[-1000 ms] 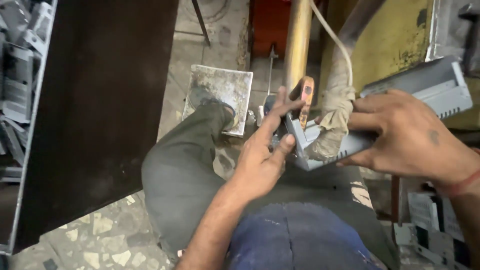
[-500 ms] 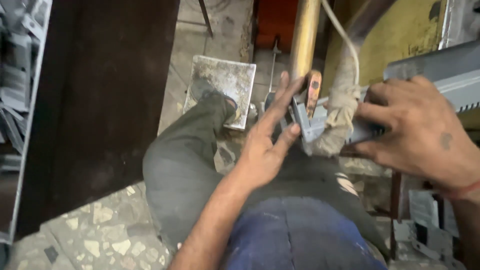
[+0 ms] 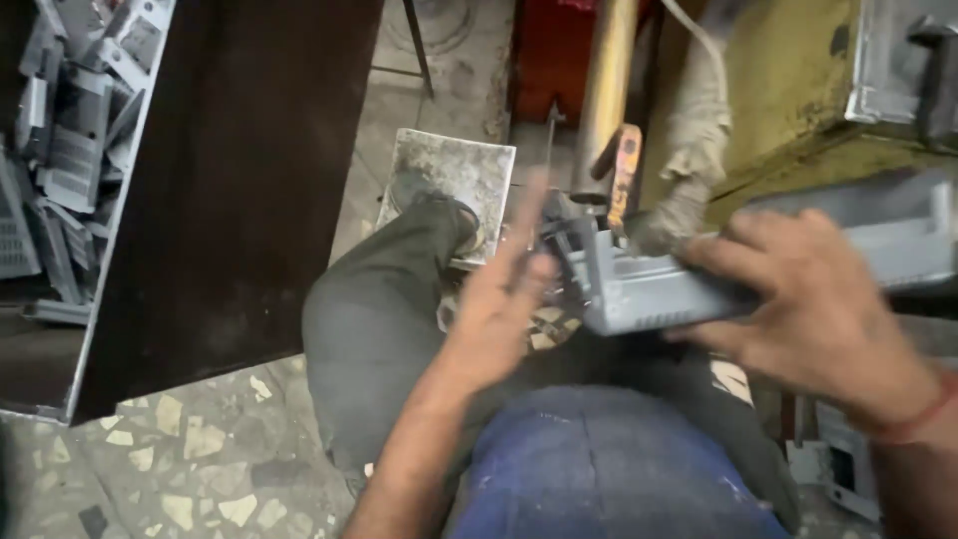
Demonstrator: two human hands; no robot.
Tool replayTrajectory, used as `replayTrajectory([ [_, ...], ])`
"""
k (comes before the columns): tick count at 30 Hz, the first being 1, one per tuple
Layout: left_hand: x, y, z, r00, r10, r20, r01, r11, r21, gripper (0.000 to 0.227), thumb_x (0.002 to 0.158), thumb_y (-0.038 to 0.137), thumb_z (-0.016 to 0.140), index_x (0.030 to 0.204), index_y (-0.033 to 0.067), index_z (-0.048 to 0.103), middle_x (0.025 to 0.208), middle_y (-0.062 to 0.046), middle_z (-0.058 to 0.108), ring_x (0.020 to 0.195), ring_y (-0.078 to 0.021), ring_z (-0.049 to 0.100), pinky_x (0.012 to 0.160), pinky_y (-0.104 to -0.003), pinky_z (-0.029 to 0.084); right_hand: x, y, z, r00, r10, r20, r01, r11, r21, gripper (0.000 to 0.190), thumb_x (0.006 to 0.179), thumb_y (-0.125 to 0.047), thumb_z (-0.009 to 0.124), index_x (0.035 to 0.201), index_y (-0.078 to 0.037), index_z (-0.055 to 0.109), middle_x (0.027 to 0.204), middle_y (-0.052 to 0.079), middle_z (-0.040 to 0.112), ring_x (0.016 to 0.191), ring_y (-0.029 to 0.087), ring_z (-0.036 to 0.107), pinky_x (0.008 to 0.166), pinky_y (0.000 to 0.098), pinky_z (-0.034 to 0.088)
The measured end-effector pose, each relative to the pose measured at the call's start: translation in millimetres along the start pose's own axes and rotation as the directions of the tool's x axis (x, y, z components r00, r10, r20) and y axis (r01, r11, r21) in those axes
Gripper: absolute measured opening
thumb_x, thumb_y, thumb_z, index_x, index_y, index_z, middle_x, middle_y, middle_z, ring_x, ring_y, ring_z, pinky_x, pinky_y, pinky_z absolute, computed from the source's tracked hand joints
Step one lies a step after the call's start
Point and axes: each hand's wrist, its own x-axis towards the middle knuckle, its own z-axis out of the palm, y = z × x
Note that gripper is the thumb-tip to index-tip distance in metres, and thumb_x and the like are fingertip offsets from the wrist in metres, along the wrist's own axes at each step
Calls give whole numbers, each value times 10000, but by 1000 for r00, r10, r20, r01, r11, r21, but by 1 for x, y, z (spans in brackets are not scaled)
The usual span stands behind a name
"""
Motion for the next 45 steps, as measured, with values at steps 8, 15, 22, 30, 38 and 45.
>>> replayTrajectory([
  [8, -82, -36, -42, 735, -472, -487, 131, 803, -581, 658, 1095, 379, 447, 1633, 4, 387, 1572, -275, 463, 1219, -369, 315, 945, -466, 171, -29, -54, 10, 974, 190, -124, 87, 192, 978, 747, 663, -101, 933, 1336, -49, 614, 1200, 62, 703, 1140, 191, 664, 1027, 404, 527],
  [15, -144, -70, -31, 679, -243, -693, -298, 771, -563, 485, 1139, 267, 510, 1475, -83, 502, 1359, -212, 637, 1177, -322, 678, 1009, -454, 547, -60, -54, 58, 961, 242, 133, -67, -261, 963, 839, 718, 57, 934, 1469, 81, 560, 1238, 216, 708, 1075, 309, 669, 820, 481, 560],
  [22, -64, 31, -22, 931, -149, -333, 61, 963, -261, 295, 939, 249, 713, 989, -40, 740, 926, -147, 738, 848, -246, 686, 792, -356, 528, -43, -26, -23, 836, 467, -289, 169, 283, 944, 726, 987, -515, 636, 1513, -29, 512, 1429, 132, 615, 1265, 220, 603, 1047, 341, 503],
  [30, 24, 76, -9, 999, 28, 24, -37, 811, 584, 215, 800, 286, 814, 721, 94, 757, 644, -38, 659, 625, -224, 582, 679, -383, 374, -21, -56, -11, 976, 134, -171, 21, 723, 690, 905, 620, -320, 933, 1425, -85, 594, 1339, 121, 698, 1118, 197, 699, 896, 319, 577],
  [38, 66, 69, -28, 962, 123, 244, -256, 712, 654, 230, 813, 313, 822, 760, 95, 773, 697, -42, 688, 673, -258, 605, 760, -408, 424, -3, -49, 22, 943, 268, -195, -62, 719, 692, 734, 628, -279, 936, 1254, 9, 683, 1120, 114, 762, 984, 184, 750, 863, 315, 585],
  [45, 110, 59, -43, 941, 157, 300, -327, 650, 686, 215, 797, 298, 837, 830, 88, 807, 760, -52, 731, 774, -306, 581, 772, -419, 447, 27, -41, 33, 907, 298, -297, -13, 725, 689, 663, 688, -259, 944, 1214, 43, 677, 1155, 134, 744, 1054, 191, 725, 937, 326, 581],
])
